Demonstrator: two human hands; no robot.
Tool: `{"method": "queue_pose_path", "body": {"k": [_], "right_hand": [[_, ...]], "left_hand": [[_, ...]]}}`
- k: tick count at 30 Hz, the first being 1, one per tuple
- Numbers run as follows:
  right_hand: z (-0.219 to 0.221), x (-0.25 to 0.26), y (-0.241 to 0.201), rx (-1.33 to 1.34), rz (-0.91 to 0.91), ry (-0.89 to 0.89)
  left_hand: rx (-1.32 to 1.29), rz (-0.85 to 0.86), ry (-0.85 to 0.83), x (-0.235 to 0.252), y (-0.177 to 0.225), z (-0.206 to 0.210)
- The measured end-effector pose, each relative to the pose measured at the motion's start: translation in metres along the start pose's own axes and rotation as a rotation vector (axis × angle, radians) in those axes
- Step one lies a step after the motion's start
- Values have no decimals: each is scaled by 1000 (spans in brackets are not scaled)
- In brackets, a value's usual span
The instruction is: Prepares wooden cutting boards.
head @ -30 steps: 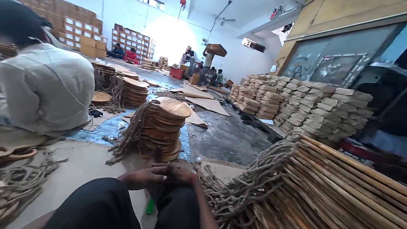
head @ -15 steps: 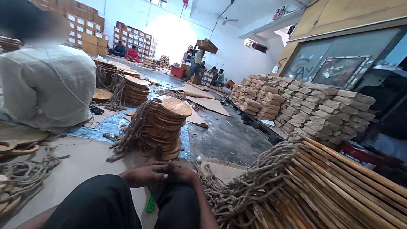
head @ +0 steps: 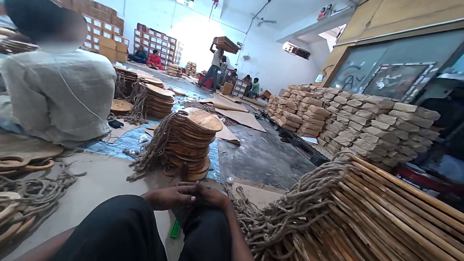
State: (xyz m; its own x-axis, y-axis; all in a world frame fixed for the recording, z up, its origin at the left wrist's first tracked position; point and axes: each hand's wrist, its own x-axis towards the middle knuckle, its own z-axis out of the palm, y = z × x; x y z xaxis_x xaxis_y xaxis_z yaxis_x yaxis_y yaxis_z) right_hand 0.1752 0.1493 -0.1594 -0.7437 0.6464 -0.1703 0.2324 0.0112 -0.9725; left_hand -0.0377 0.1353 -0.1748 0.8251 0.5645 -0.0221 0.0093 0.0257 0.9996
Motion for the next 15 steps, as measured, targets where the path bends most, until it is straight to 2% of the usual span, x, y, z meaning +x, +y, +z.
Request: {"method": "queue_pose_path", "body": {"k": [11,15], "right_hand": [[2,0,-2,-64,-21,27],[-2,3,5,-12,-65,-28]], "left_hand": [[56,-9,51,-4,4,4],[60,1,38,-4,5,5]]}}
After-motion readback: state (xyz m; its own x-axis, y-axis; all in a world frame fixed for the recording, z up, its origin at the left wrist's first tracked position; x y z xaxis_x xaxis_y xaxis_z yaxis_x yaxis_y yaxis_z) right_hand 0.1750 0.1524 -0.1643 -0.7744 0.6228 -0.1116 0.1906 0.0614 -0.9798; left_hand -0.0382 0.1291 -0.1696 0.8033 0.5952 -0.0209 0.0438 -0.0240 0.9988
